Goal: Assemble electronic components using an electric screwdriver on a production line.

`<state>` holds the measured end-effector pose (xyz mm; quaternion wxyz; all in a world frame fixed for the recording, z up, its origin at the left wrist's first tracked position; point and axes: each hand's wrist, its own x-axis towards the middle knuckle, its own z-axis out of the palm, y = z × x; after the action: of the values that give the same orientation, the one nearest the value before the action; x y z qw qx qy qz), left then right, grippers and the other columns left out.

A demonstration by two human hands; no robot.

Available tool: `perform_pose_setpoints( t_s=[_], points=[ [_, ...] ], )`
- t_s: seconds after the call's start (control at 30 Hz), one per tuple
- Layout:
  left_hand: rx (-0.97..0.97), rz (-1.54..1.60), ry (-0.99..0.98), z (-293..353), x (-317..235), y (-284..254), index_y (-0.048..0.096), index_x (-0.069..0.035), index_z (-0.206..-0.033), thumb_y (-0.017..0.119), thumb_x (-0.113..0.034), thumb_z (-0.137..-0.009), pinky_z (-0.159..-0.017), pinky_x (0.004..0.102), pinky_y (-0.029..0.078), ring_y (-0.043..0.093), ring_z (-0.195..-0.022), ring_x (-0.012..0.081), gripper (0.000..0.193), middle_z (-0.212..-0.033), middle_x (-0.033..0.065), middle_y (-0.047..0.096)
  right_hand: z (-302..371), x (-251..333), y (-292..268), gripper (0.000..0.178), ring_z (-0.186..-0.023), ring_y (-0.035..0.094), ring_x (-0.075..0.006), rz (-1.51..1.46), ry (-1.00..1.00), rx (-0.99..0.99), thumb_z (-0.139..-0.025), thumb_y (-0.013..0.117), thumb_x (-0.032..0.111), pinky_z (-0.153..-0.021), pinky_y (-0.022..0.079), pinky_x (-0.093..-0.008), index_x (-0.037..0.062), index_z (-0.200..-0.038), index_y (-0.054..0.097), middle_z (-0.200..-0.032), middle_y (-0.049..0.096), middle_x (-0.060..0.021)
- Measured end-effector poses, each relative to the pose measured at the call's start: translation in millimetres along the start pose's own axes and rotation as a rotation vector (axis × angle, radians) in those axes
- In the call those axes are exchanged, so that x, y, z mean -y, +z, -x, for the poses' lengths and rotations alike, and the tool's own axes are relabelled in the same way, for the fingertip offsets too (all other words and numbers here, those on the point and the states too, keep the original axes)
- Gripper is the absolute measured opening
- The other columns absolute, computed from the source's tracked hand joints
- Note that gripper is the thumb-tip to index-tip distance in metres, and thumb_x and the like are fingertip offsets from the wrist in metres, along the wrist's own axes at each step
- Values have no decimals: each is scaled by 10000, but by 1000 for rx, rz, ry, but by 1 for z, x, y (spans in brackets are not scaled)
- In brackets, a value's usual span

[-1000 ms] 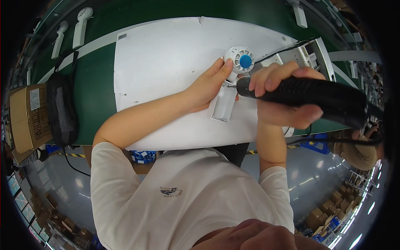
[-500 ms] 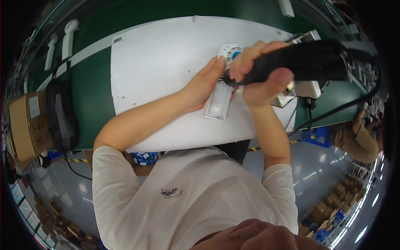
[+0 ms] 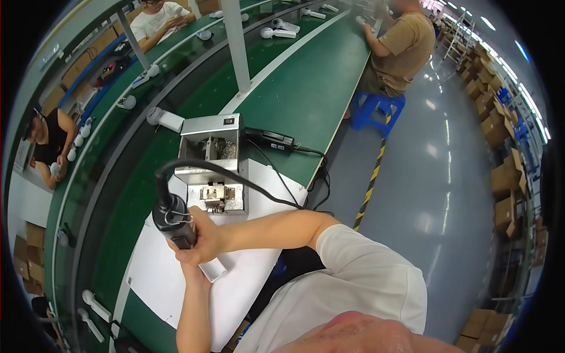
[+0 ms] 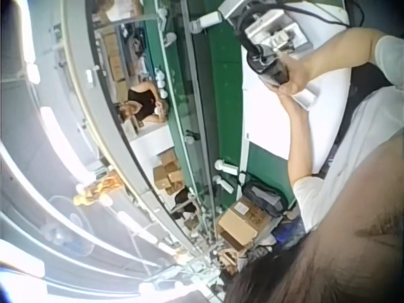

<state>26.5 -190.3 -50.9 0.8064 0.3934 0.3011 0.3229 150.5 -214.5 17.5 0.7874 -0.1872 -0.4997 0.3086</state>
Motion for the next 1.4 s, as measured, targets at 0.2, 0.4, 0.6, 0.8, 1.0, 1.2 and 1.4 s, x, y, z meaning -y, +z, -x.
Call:
perform_pose_setpoints(
  t_s=[0.2, 0.4, 0.6, 0.8, 1.0, 1.2, 1.4],
  points=[
    [16, 12, 49, 0, -25, 12, 350, -100, -1414, 513, -277, -905, -928, 288, 431, 531, -1137, 214, 564, -1329, 109, 494, -6, 15, -4, 150, -503, 455, -118, -107, 6, -99, -750, 648, 158, -483, 399, -235, 53, -773, 543, -636, 559, -16],
    [-284, -472, 298, -76, -115, -68, 291, -115, -1458, 508, -67, -830, -879, 334, 451, 538, -1077, 264, 666, -1326, 182, 480, -9, 14, -3, 205, -487, 404, -123, -24, -62, -145, -744, 651, 130, -473, 350, -245, 40, -891, 540, -648, 552, -7],
    [-681, -1692, 737, -165, -166, -216, 395, -153, -1398, 588, -149, -833, -902, 425, 432, 519, -1071, 371, 597, -1275, 204, 475, -3, 11, 1, 313, -490, 413, -146, 145, 28, -57, -731, 687, 133, -482, 324, -246, 43, -973, 511, -647, 564, -10],
    [-1100, -2616, 995, -179, -138, -177, 482, -127, -1294, 555, -319, -894, -911, 448, 416, 504, -1099, 376, 450, -1288, 174, 475, -5, 18, -3, 314, -466, 422, -190, 202, 128, 10, -722, 695, 134, -475, 333, -266, 47, -951, 499, -613, 567, -28],
    [-222, -1952, 1012, -250, -116, -57, 514, -112, -1279, 534, -300, -925, -998, 472, 345, 437, -1177, 380, 402, -1327, 169, 443, -1, 16, 6, 308, -459, 439, -212, 157, 103, 59, -722, 698, 136, -471, 342, -274, 51, -938, 496, -603, 579, -34],
    [-154, -2094, 644, -284, -93, 14, 520, -126, -1247, 572, -287, -895, -993, 519, 335, 372, -1163, 472, 391, -1312, 162, 434, 4, 11, 5, 308, -460, 450, -214, 166, 91, 72, -722, 700, 135, -471, 347, -274, 52, -939, 498, -611, 587, -34],
    [-696, -1990, 797, -349, -94, -69, 528, -42, -1172, 623, -202, -810, -902, 565, 396, 372, -1130, 490, 407, -1248, 225, 437, 2, 17, 8, 304, -459, 448, -213, 156, 122, 96, -725, 698, 139, -472, 349, -272, 52, -939, 500, -618, 590, -35]
  ],
)
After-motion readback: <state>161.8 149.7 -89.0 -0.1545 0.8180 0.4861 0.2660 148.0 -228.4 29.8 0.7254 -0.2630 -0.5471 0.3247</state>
